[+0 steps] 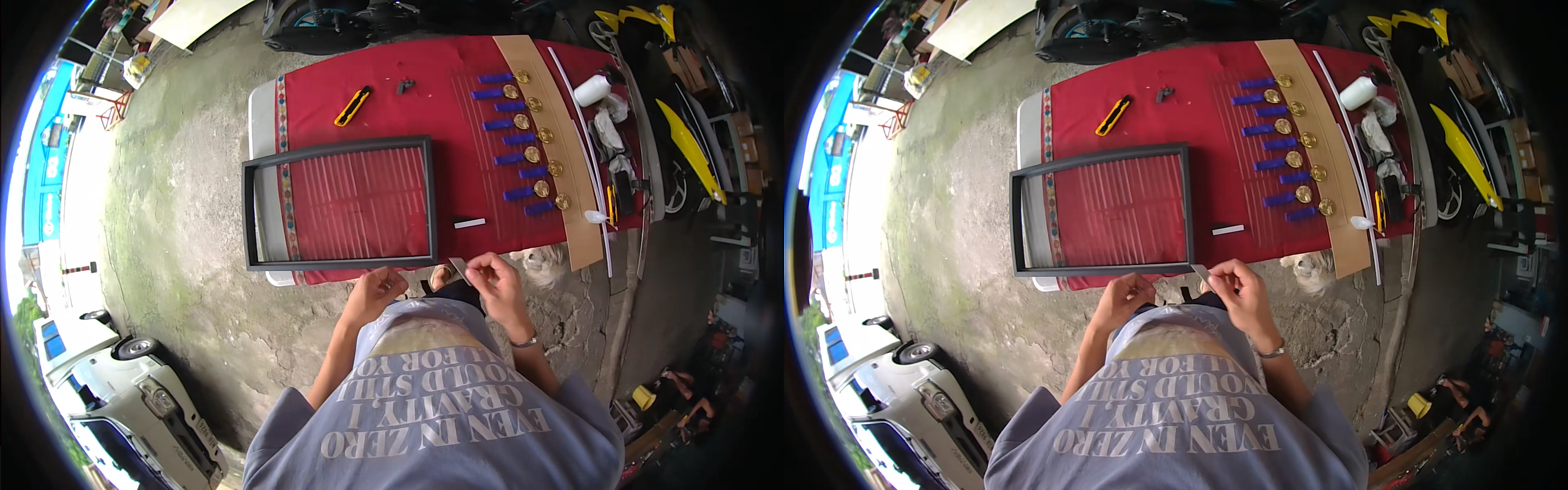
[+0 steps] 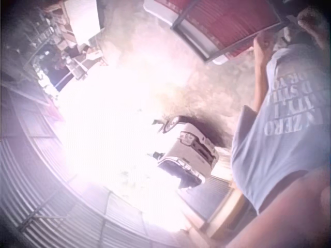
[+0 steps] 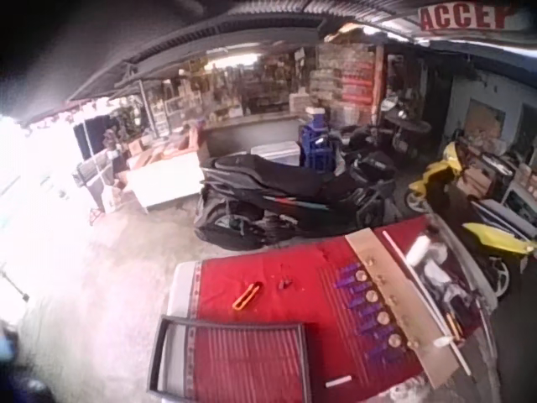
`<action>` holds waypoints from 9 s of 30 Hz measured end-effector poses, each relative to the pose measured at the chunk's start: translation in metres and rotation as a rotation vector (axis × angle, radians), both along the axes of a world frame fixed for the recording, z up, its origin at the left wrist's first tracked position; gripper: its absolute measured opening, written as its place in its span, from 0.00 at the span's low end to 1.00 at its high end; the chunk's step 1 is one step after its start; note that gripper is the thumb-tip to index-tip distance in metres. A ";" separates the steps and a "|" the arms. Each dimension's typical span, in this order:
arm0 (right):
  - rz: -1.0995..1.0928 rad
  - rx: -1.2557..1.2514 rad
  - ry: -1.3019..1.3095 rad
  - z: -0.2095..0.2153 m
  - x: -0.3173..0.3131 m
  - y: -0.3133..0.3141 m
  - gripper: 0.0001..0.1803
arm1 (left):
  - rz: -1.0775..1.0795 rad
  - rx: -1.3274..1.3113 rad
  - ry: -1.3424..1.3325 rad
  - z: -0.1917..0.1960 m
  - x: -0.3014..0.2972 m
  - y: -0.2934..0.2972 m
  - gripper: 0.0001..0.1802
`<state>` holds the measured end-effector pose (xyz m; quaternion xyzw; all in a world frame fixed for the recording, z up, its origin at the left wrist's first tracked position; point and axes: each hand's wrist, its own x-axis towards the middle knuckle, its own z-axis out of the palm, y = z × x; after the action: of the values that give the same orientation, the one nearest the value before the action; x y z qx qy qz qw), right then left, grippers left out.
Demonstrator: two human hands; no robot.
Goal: The person cleans the edges of a window frame with a white cloth, then uses a utility knife to trim the black rubber seal along the frame's perimeter. They repeatedly insert and adjust the seal into the frame's groove, checking the fit and alignment throughout the process.
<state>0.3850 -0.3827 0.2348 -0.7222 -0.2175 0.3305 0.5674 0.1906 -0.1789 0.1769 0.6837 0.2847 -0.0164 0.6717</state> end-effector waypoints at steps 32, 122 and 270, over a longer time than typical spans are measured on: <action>-0.372 -0.234 0.011 -0.061 0.079 -0.066 0.09 | 0.443 0.925 0.276 -0.134 0.261 0.230 0.30; -0.170 -0.783 -0.616 -0.257 0.208 0.423 0.28 | 1.219 -0.365 -0.261 0.084 0.097 0.010 0.12; 0.937 0.461 -0.609 -0.047 0.127 0.232 0.11 | 1.510 -0.789 -0.628 0.046 0.099 0.049 0.24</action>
<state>0.5121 -0.1509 0.1875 -0.4701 -0.7310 0.2681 0.4157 0.2899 -0.1302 0.2230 0.0088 0.4348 0.5190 0.7359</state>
